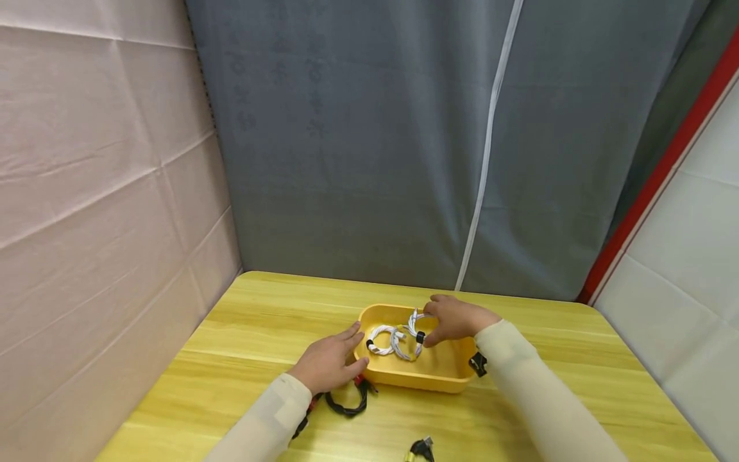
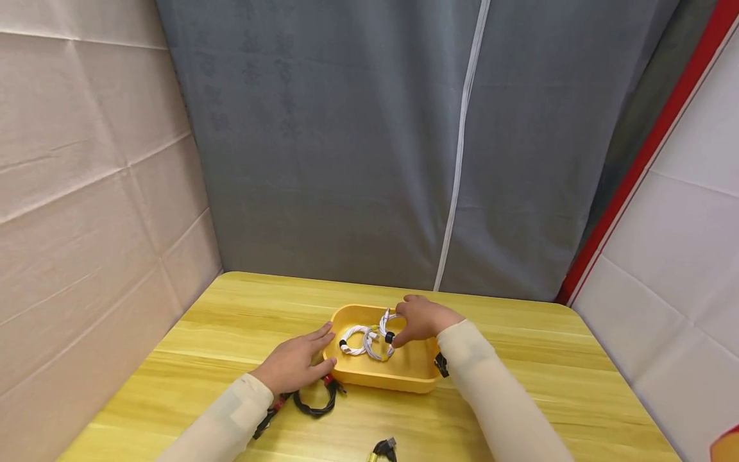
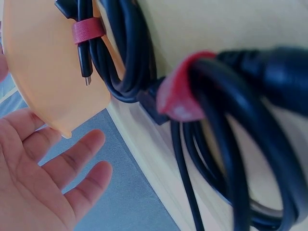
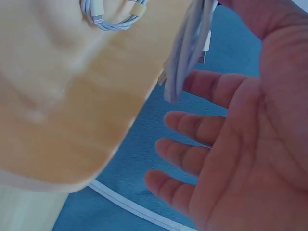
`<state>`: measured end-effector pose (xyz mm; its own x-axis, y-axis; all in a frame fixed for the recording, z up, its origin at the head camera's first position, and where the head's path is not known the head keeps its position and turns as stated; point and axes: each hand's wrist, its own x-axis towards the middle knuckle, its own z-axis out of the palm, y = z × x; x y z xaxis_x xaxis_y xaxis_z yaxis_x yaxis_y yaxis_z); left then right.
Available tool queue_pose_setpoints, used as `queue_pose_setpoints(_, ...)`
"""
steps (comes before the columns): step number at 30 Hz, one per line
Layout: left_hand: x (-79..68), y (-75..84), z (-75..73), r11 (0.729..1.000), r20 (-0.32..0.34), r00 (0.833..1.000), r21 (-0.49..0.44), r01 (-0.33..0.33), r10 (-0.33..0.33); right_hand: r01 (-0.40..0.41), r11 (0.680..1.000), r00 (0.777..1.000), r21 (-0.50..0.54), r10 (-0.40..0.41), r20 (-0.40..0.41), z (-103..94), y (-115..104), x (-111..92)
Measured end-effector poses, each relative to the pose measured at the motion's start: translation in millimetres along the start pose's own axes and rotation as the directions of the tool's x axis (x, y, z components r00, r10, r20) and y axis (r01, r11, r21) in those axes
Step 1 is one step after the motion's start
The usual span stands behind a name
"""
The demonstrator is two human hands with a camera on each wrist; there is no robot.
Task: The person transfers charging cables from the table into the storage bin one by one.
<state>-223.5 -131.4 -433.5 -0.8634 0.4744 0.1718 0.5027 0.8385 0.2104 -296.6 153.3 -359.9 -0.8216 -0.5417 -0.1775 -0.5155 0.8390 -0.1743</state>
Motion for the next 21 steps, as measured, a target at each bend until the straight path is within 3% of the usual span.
queue_pose_setpoints(11,-0.1,1.4,0.0,1.000,-0.008,1.000,0.000,-0.007,0.007,-0.061,0.998,0.995,0.033,0.058,0.083,12.9,5,6)
queue_pose_setpoints(21,-0.9,3.3,-0.2,1.000,-0.005,1.000,-0.009,-0.005,0.005,-0.100,0.995,0.992,0.021,0.098,0.079,19.5,4,9)
